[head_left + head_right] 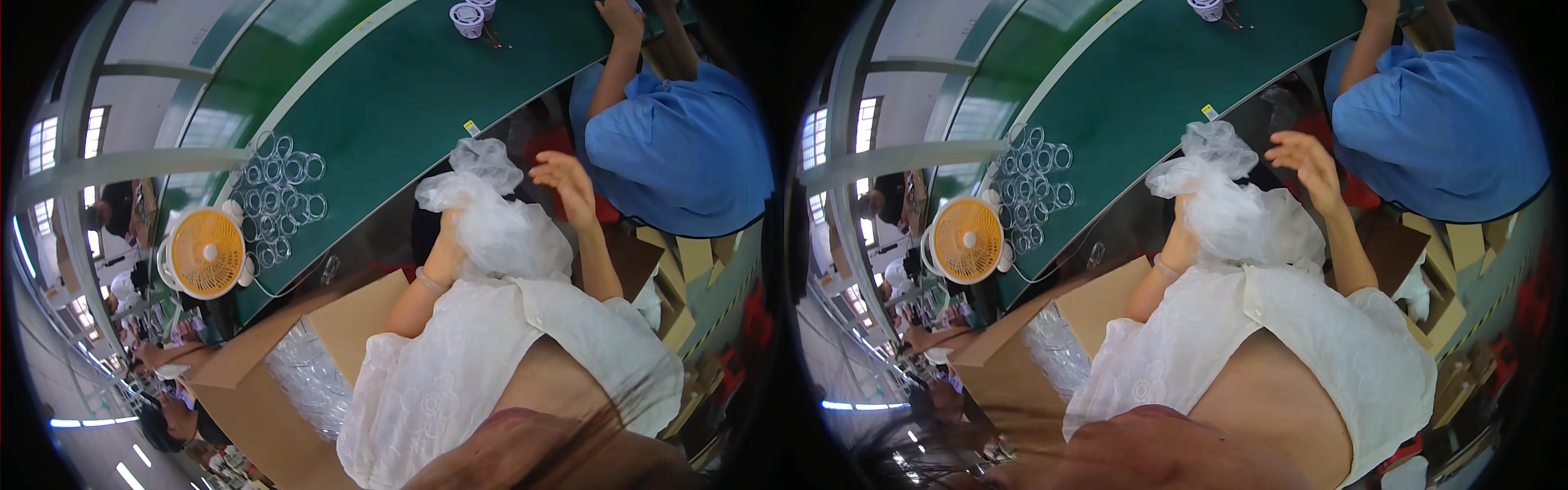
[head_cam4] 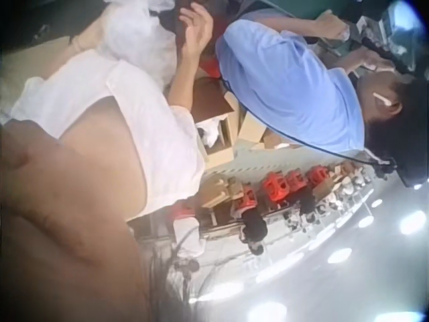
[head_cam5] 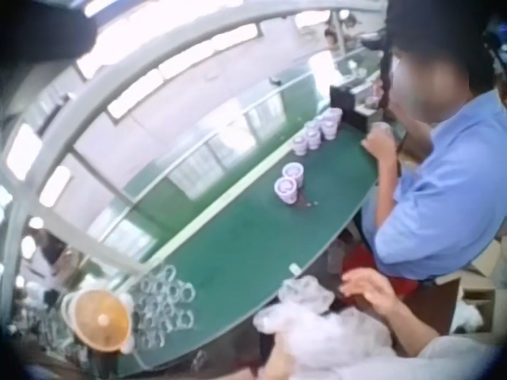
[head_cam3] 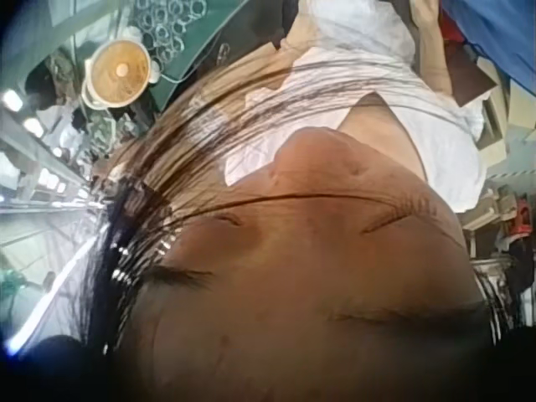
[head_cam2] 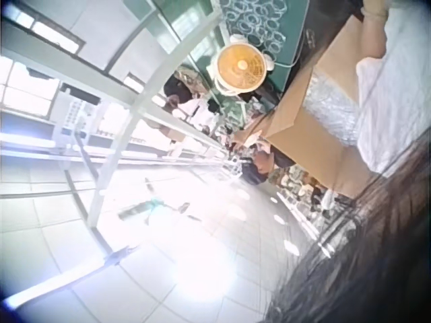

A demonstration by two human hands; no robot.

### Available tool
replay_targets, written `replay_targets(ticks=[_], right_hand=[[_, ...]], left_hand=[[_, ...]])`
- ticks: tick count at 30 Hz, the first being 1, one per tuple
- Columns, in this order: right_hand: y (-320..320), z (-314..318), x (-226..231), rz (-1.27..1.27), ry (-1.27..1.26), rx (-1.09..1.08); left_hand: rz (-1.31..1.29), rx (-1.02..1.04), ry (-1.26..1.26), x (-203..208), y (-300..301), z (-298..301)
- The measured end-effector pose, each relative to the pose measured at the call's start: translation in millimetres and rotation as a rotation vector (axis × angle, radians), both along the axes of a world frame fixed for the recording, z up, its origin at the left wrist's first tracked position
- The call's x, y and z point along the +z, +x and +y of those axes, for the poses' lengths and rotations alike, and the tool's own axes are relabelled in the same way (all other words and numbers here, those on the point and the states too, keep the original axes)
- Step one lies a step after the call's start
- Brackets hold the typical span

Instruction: Assembling clear plastic covers onto purple electronic components at an assembly line.

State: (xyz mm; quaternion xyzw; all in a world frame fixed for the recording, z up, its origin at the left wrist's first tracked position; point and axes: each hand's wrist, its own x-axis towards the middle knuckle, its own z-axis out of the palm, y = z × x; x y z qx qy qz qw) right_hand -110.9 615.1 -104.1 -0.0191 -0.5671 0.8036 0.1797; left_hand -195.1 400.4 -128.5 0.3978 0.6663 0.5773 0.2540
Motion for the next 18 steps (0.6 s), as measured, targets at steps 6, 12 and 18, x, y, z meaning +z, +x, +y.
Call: replay_targets(ticks=[6,12,18], right_hand=[[-40,-15,19,-0.119,0.15,-0.036],[-67,-28,21,-0.335,0.114,-0.06],[-80,-23,33,-0.34,-0.174,-0.199]], left_hand=[[-0.236,0.098,0.048,4,-20,4],[-0.462,0.233,0.117,2,-40,23],[-0.585,0.362,0.286,-35,-51,1]])
